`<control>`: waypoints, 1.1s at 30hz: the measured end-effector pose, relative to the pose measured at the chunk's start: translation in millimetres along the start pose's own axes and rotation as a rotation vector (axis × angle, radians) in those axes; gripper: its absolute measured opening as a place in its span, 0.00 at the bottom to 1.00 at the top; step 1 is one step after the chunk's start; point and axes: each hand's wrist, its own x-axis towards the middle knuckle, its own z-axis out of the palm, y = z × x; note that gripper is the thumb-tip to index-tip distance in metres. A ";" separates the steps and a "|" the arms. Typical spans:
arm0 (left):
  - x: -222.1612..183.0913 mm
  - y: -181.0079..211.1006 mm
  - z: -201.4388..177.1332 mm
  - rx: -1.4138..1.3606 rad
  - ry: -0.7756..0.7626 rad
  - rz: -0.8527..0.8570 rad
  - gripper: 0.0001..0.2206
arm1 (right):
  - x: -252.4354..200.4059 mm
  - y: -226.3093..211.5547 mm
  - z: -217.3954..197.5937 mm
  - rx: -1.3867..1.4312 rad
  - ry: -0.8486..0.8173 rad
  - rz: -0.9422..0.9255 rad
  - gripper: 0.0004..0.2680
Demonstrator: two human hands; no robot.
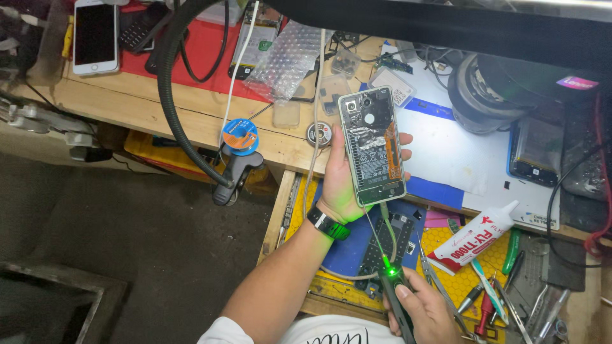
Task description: The person manipulates the internal components of a disassembled mobile phone, using a small pry tool to lift sections and a handheld screwdriver to work on internal parts while the device is connected to a power cable.
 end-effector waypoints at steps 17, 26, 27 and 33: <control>-0.6 0.8 1.8 -0.019 0.024 0.000 0.41 | 6.3 0.3 3.8 -0.054 0.043 -0.057 0.18; -0.1 0.1 1.0 -0.002 0.026 0.012 0.40 | 3.8 -3.5 5.4 -0.061 0.029 -0.047 0.18; -0.4 0.2 1.3 0.002 0.030 0.012 0.40 | 3.9 -3.6 5.5 -0.068 0.026 -0.053 0.17; -0.2 -0.7 1.7 0.004 0.036 0.017 0.40 | 4.2 -5.4 6.3 -0.084 0.022 -0.071 0.18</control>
